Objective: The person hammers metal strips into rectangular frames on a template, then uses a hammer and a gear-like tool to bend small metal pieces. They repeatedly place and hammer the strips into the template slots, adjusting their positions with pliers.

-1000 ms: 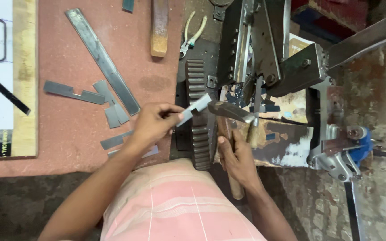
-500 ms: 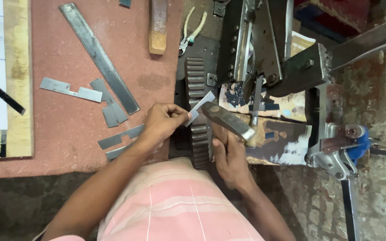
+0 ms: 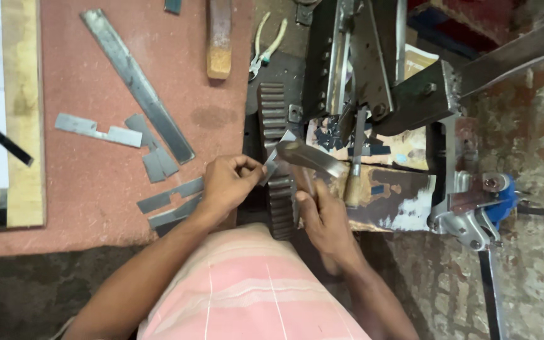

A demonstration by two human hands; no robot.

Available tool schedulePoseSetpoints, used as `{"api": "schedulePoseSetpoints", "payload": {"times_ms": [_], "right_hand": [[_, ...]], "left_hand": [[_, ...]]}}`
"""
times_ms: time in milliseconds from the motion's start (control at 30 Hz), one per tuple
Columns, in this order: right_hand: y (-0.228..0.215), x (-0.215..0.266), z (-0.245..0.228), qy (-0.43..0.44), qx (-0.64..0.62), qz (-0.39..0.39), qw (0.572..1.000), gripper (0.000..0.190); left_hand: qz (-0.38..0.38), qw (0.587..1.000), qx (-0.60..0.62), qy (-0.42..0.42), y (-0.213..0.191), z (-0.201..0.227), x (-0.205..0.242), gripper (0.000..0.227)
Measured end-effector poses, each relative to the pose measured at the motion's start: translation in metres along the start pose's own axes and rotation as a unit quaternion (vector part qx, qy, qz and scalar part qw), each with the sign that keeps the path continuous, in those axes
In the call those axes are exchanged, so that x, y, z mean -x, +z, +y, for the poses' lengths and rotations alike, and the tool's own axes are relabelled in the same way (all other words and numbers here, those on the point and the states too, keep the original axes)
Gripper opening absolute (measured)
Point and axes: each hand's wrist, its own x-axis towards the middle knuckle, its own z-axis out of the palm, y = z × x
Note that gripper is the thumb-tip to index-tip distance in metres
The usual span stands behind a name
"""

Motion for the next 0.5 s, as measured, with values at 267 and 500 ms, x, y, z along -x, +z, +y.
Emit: {"api": "schedulePoseSetpoints", "payload": {"times_ms": [267, 500], "right_hand": [[-0.003, -0.007, 0.007, 0.033, -0.013, -0.005, 0.999, 0.034], [-0.008, -0.008, 0.006, 0.054, 0.056, -0.009, 0.997, 0.036]], "left_hand": [[0.016, 0.999, -0.002, 0.041, 0.005, -0.008, 0.000, 0.013], [0.025, 0.999, 0.000, 0.021, 0.009, -0.004, 0.003, 0.013]]}}
